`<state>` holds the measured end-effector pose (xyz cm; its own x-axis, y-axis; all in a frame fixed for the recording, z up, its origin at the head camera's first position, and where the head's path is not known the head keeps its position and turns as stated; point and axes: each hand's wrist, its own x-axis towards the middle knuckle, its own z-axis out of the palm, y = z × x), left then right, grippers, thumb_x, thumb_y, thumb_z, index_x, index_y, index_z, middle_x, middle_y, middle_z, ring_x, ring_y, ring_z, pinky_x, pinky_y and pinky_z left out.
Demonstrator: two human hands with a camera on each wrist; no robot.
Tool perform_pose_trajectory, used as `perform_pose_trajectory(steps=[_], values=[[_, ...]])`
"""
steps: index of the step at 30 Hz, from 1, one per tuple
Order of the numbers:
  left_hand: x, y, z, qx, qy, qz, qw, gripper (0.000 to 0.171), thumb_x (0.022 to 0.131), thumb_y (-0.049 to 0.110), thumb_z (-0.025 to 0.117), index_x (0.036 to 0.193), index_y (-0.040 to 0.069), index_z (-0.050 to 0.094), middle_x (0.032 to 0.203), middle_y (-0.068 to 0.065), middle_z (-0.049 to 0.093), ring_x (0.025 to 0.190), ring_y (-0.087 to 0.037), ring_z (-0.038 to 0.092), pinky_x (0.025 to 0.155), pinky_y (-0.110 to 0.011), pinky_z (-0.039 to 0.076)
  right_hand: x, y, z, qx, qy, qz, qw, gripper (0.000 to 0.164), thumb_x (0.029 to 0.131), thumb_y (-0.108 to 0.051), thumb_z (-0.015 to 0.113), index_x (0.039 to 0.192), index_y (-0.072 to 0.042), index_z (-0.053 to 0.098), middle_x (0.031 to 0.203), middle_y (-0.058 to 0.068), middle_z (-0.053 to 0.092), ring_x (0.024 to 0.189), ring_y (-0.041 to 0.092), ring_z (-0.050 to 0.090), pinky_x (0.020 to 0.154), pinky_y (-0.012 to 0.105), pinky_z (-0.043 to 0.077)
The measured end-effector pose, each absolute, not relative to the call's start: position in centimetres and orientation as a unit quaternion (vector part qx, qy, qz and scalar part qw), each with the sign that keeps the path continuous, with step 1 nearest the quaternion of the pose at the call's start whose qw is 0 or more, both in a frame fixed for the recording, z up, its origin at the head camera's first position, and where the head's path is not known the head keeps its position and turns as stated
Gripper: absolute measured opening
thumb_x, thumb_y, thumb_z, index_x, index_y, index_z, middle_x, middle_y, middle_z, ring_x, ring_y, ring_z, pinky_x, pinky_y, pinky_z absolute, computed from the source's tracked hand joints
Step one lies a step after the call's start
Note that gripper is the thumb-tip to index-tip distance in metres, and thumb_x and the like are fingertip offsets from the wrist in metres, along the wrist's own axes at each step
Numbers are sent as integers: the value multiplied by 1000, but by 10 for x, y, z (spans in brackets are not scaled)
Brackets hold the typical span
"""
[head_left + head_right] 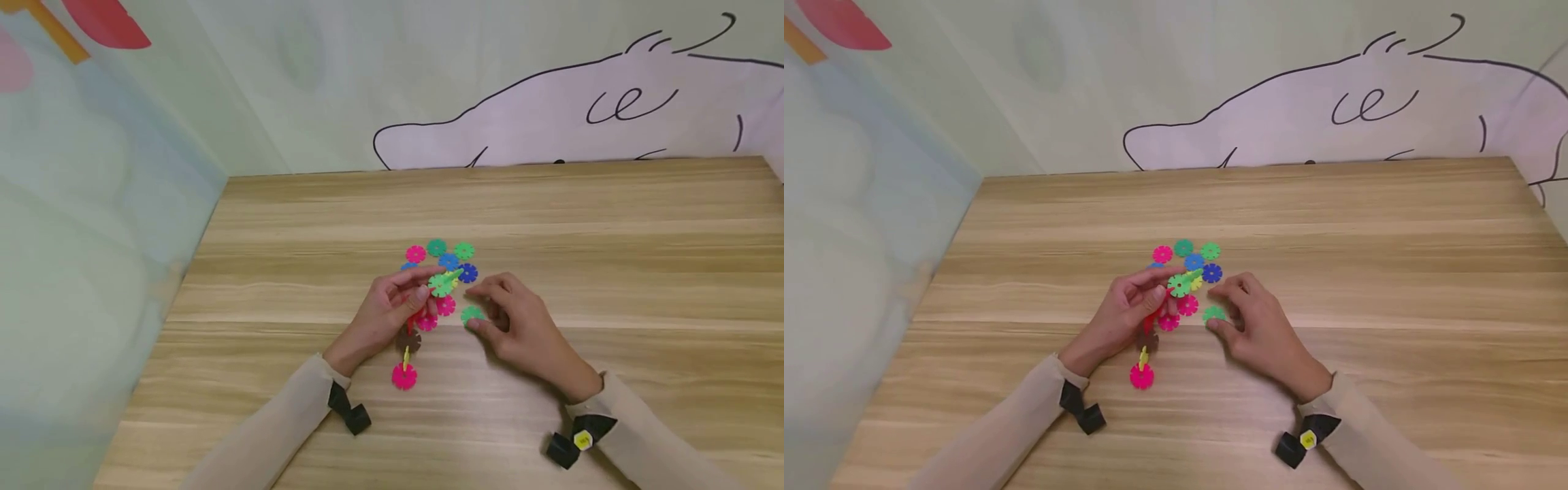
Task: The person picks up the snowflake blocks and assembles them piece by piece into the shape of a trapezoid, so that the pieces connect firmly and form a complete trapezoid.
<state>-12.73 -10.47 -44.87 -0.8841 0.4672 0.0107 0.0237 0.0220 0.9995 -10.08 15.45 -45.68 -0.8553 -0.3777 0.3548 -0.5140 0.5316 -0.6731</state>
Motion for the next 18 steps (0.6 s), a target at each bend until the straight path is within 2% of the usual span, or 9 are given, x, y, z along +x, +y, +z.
perform_pose_trajectory(steps=[4, 8, 15, 18], values=[[-127, -104, -448, 181, 688, 683, 167, 45, 111, 31, 61, 148, 6, 61, 90, 2, 69, 83, -9, 64, 69, -18, 50, -100, 154, -457, 256, -877, 400, 77, 29, 84, -8, 89, 110, -6, 77, 120, 7, 62, 82, 6, 52, 69, 23, 48], [-127, -104, -447, 182, 688, 681, 171, 47, 110, 36, 61, 148, 8, 62, 89, 2, 69, 83, -9, 64, 65, -18, 47, -100, 154, -458, 256, -877, 399, 78, 26, 83, -4, 90, 104, -8, 74, 119, 7, 63, 85, 7, 53, 71, 23, 48], [-126, -104, -447, 181, 690, 678, 176, 44, 110, 35, 61, 147, 10, 64, 89, -2, 71, 83, -9, 67, 63, -18, 47, -103, 155, -458, 228, -862, 447, 73, 30, 86, 3, 85, 107, -10, 67, 83, -3, 67, 71, 4, 53, 62, 21, 47], [-126, -103, -445, 182, 688, 680, 175, 44, 110, 35, 62, 146, 10, 64, 89, -2, 71, 83, -10, 68, 66, -18, 49, -104, 156, -456, 199, -851, 480, 72, 28, 90, 2, 83, 111, -7, 68, 80, -3, 71, 68, 2, 56, 61, 20, 49]])
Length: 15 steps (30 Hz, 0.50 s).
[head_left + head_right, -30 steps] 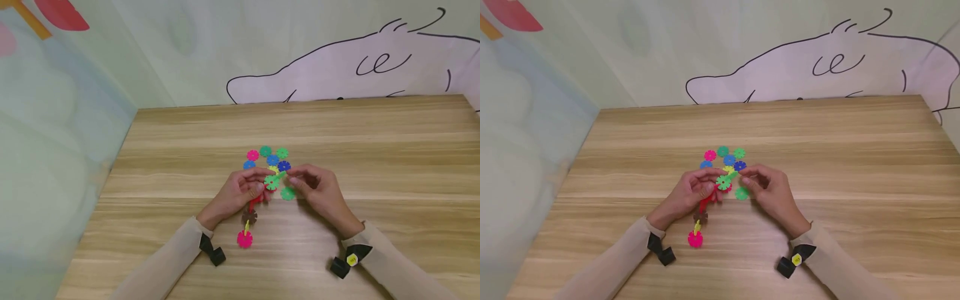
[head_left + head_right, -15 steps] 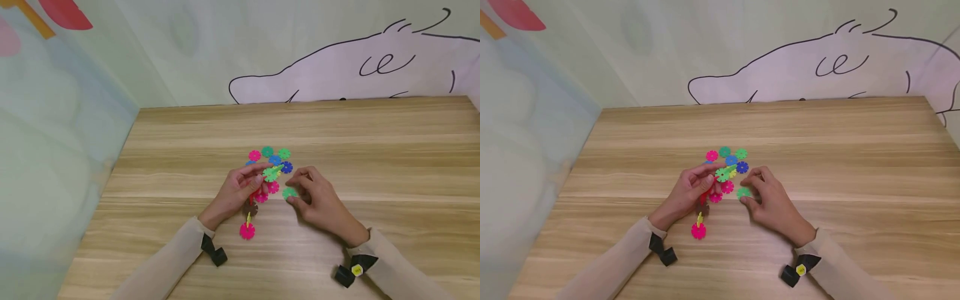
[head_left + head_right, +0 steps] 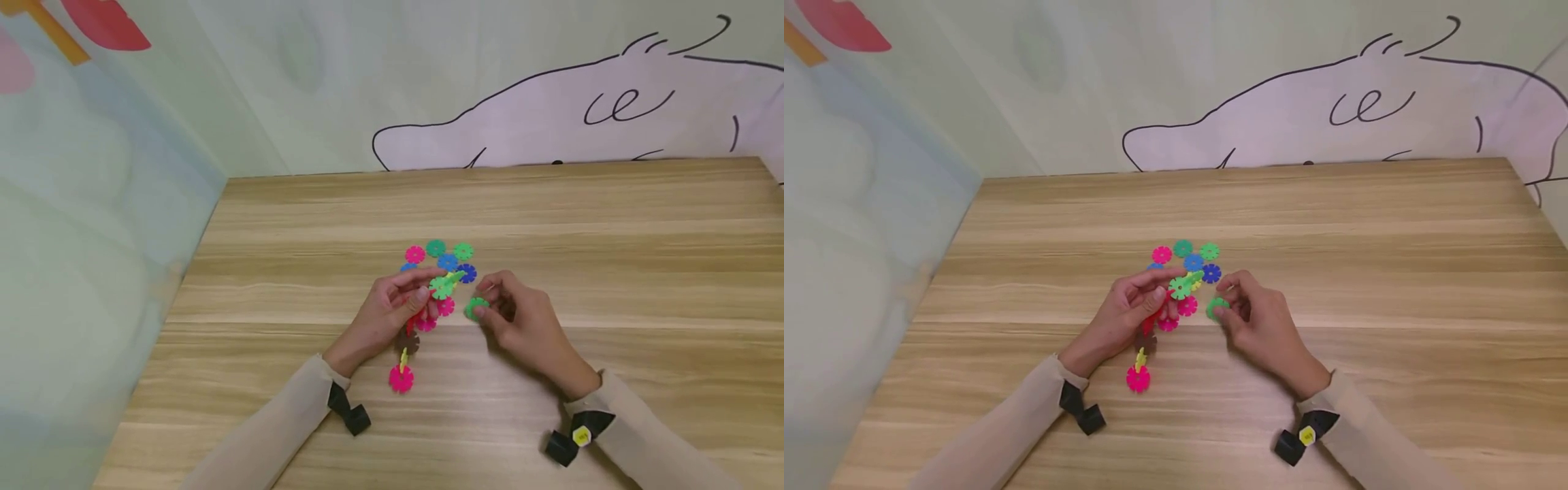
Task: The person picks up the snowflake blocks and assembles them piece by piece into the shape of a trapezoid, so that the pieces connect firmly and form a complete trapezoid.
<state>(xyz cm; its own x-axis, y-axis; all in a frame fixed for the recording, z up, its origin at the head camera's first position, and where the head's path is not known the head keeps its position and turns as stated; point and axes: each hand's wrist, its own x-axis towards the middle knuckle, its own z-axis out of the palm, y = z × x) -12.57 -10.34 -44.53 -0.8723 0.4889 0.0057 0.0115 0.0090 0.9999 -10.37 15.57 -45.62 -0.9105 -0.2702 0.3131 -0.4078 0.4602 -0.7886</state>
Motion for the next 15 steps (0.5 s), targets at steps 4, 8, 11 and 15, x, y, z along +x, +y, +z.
perform_pose_trajectory(steps=[4, 8, 11, 15], values=[[-126, -103, -445, 187, 682, 685, 178, 47, 109, 38, 63, 146, 8, 64, 88, -1, 72, 83, -10, 68, 68, -18, 51, -105, 158, -454, 154, -829, 534, 56, 24, 96, -1, 77, 118, -4, 70, 77, 2, 72, 63, 3, 58, 58, 19, 51], [-126, -103, -446, 190, 673, 689, 187, 48, 108, 37, 65, 144, 5, 64, 88, 0, 73, 82, -9, 69, 70, -18, 54, -106, 160, -451, 108, -792, 600, 34, 22, 101, -1, 72, 123, -1, 71, 78, 8, 74, 61, 5, 61, 56, 19, 52], [-125, -103, -445, 190, 672, 688, 199, 43, 109, 30, 65, 144, 4, 64, 88, -1, 74, 81, -10, 69, 71, -19, 56, -107, 160, -449, 86, -759, 645, 29, 24, 102, -1, 70, 126, 5, 70, 79, 7, 75, 61, 5, 64, 55, 19, 54], [-124, -103, -444, 190, 676, 680, 214, 38, 109, 22, 64, 143, 5, 65, 88, -3, 74, 80, -11, 70, 73, -21, 58, -108, 159, -448, 75, -731, 678, 24, 27, 102, -1, 70, 127, 8, 68, 79, 0, 77, 63, 3, 66, 57, 18, 56]])
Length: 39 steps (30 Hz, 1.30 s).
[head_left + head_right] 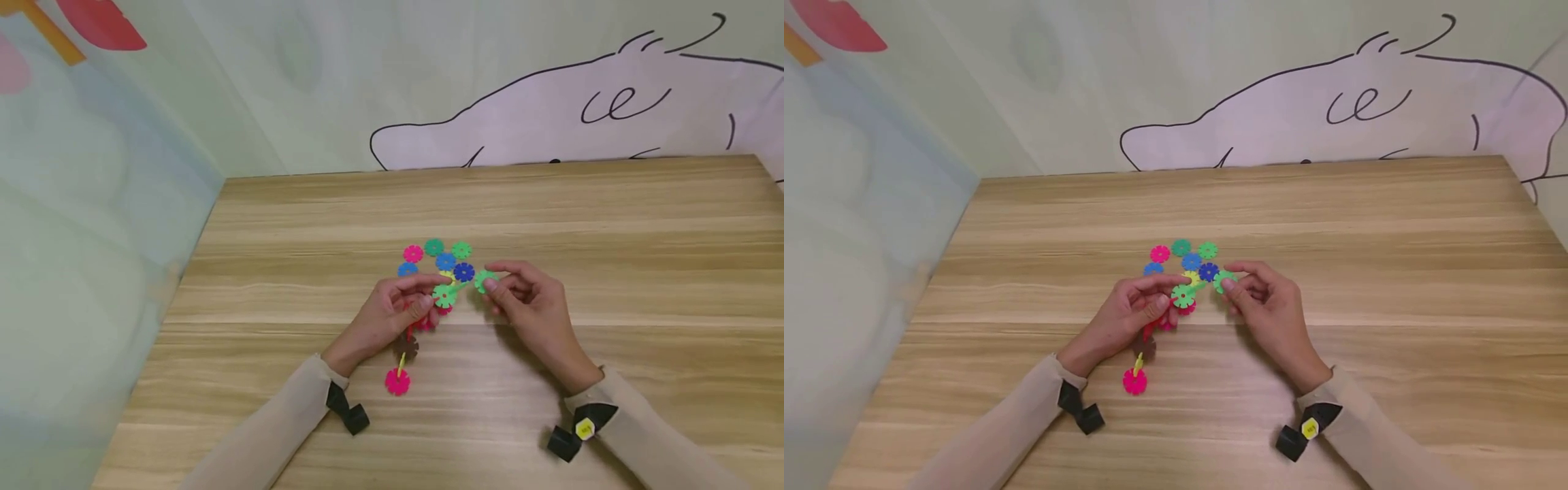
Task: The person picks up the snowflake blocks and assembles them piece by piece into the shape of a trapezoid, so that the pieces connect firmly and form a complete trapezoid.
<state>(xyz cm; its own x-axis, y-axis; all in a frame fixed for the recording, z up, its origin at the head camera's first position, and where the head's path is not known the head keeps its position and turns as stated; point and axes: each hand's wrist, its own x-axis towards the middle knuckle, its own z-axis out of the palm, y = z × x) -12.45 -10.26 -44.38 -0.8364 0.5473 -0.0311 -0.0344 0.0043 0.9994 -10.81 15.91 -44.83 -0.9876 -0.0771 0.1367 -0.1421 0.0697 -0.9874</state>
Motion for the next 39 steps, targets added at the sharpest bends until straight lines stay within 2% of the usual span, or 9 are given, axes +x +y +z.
perform_pose_trajectory(steps=[9, 20, 28, 33, 36, 39], values=[[-125, -103, -443, 190, 681, 668, 231, 40, 108, 27, 66, 143, 7, 65, 90, -2, 74, 82, -12, 70, 76, -21, 58, -108, 159, -449, 91, -721, 687, 14, 24, 102, 1, 70, 125, 6, 71, 79, -3, 77, 63, 2, 66, 57, 17, 55], [-126, -104, -443, 203, 690, 652, 241, 38, 108, 21, 66, 144, 6, 66, 88, -2, 75, 82, -11, 71, 78, -20, 59, -108, 160, -449, 103, -739, 666, 13, 21, 103, -1, 68, 122, 4, 76, 76, -1, 73, 60, 3, 63, 52, 19, 52], [-127, -105, -446, 218, 690, 648, 238, 41, 106, 24, 70, 144, 8, 67, 87, -5, 76, 83, -11, 72, 74, -19, 56, -107, 160, -449, 106, -734, 671, 4, 20, 104, -3, 68, 120, 5, 77, 75, 2, 71, 62, 4, 61, 53, 20, 51], [-127, -105, -447, 228, 682, 653, 237, 54, 102, 40, 73, 143, 5, 67, 86, -11, 76, 83, -10, 73, 72, -18, 55, -108, 161, -449, 107, -730, 674, -3, 19, 104, -4, 68, 119, 5, 78, 73, 4, 70, 62, 4, 59, 50, 20, 46], [-127, -105, -448, 235, 681, 654, 233, 70, 96, 54, 74, 143, 3, 67, 87, -18, 76, 82, -10, 74, 71, -17, 54, -108, 161, -449, 109, -732, 673, -8, 20, 104, -4, 68, 119, 5, 78, 74, 4, 70, 62, 4, 60, 50, 20, 47], [-127, -105, -448, 237, 681, 652, 233, 78, 91, 61, 74, 143, 2, 67, 88, -23, 75, 82, -9, 74, 72, -17, 55, -107, 162, -449, 113, -741, 662, -12, 20, 104, -5, 68, 119, 3, 78, 76, 4, 72, 64, 5, 61, 52, 21, 48]])
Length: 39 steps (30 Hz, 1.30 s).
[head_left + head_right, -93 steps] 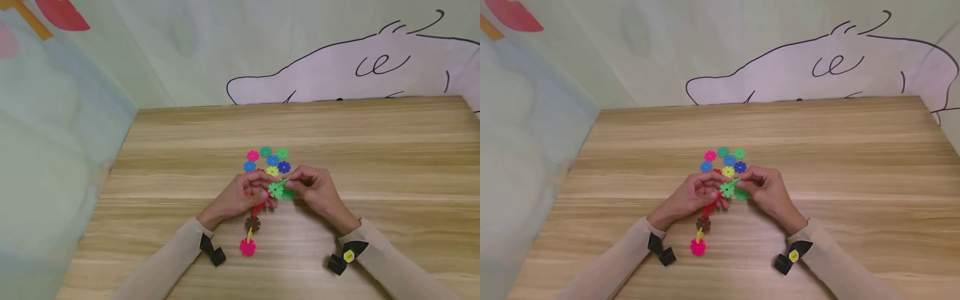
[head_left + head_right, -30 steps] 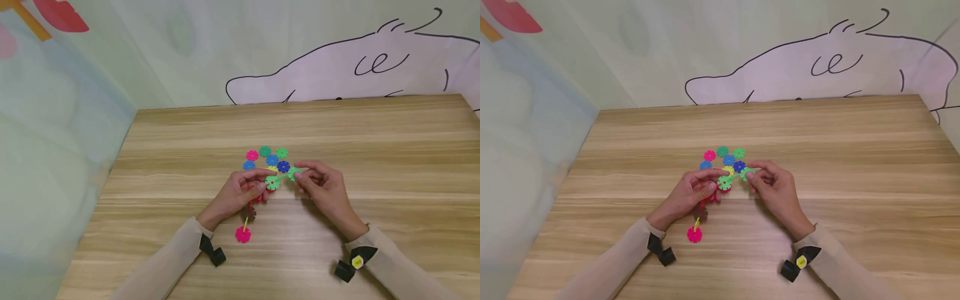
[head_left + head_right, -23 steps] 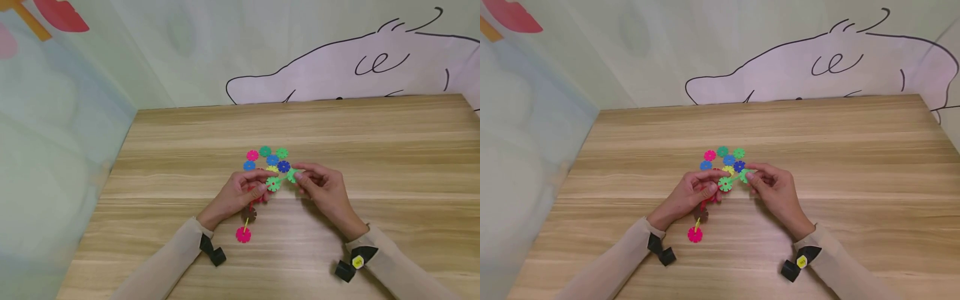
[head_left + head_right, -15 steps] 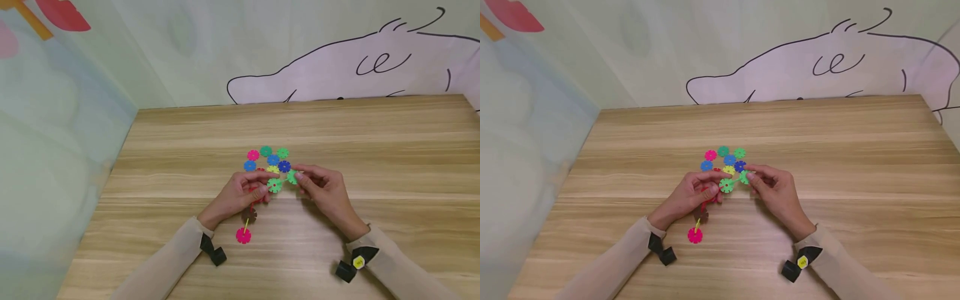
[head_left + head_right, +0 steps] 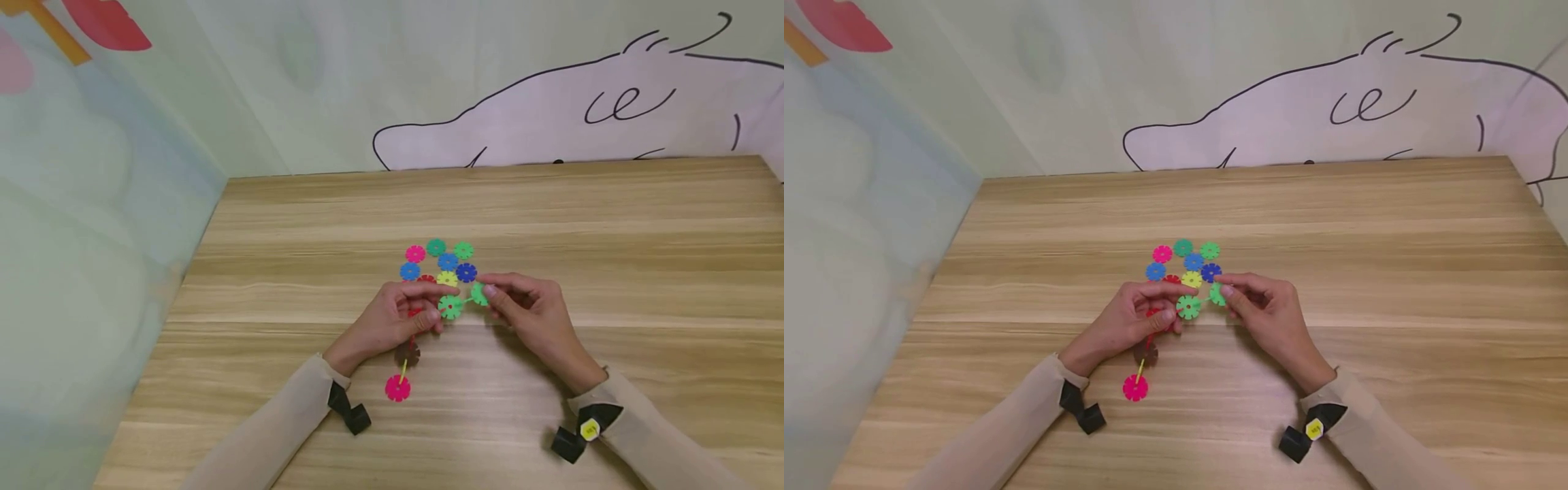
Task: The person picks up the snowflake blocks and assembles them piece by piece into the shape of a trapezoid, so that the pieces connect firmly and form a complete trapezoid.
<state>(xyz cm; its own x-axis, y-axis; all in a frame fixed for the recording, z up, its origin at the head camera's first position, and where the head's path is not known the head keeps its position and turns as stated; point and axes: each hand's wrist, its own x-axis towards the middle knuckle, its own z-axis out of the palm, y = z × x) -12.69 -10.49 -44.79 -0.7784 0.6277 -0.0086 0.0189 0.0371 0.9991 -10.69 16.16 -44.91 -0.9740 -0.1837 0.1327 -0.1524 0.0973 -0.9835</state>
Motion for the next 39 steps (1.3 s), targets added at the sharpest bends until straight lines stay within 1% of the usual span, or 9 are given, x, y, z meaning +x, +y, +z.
perform_pose_trajectory(steps=[7, 12, 14, 19, 25, 30, 32, 35, 39], values=[[-127, -105, -449, 236, 687, 646, 234, 75, 90, 59, 75, 142, 5, 68, 91, -15, 78, 82, -10, 75, 74, -19, 58, -106, 162, -449, -119, 752, -648, 17, 20, 105, -6, 68, 121, 0, 79, 79, 5, 74, 65, 7, 65, 54, 23, 52], [-127, -105, -448, 238, 684, 649, 232, 76, 92, 59, 75, 142, 2, 67, 94, -13, 77, 83, -10, 75, 77, -20, 59, -106, 161, -450, -125, 746, -654, 18, 20, 104, -4, 68, 121, 1, 78, 76, 4, 72, 63, 5, 62, 48, 23, 46], [-127, -105, -447, 237, 680, 653, 234, 73, 95, 56, 75, 142, 2, 66, 99, -12, 76, 85, -10, 76, 81, -20, 59, -106, 161, -450, -127, 739, -661, 20, 20, 104, -3, 68, 122, 3, 76, 76, 4, 71, 61, 5, 60, 45, 23, 43], [-128, -104, -446, 225, 676, 658, 243, 56, 102, 41, 74, 144, 5, 64, 110, -10, 73, 93, -11, 79, 90, -22, 61, -107, 161, -449, -124, 719, -684, 21, 26, 103, 0, 67, 128, 8, 69, 79, 0, 74, 62, 4, 65, 49, 20, 49], [-128, -104, -445, 203, 685, 654, 248, 52, 104, 36, 73, 145, 7, 63, 116, -11, 74, 98, -10, 77, 93, -21, 61, -107, 157, -449, -137, 710, -691, 27, 31, 101, 4, 68, 130, 14, 61, 79, 1, 75, 62, 6, 66, 51, 21, 50], [-127, -103, -443, 193, 690, 651, 251, 44, 105, 25, 71, 145, 8, 63, 124, -14, 71, 101, -9, 76, 92, -22, 62, -105, 155, -449, -138, 715, -684, 32, 31, 102, 3, 68, 130, 12, 61, 79, 2, 74, 61, 7, 64, 50, 22, 49], [-127, -102, -443, 186, 690, 652, 254, 41, 106, 19, 68, 145, 9, 63, 124, -15, 73, 101, -9, 77, 92, -22, 62, -104, 155, -449, -142, 714, -685, 37, 29, 102, 3, 68, 129, 11, 62, 78, 2, 73, 61, 7, 63, 49, 22, 48], [-127, -101, -442, 176, 693, 650, 257, 38, 107, 15, 66, 145, 10, 63, 118, -18, 77, 98, -10, 78, 89, -21, 61, -103, 154, -449, -153, 706, -690, 50, 28, 102, 2, 68, 128, 11, 62, 79, 1, 74, 63, 6, 65, 50, 21, 48], [-127, -101, -442, 172, 700, 645, 255, 38, 107, 15, 67, 144, 11, 63, 113, -22, 79, 96, -10, 78, 87, -22, 61, -103, 152, -449, -165, 702, -690, 62, 25, 102, 1, 68, 126, 9, 64, 82, -1, 76, 66, 6, 69, 51, 21, 50]])
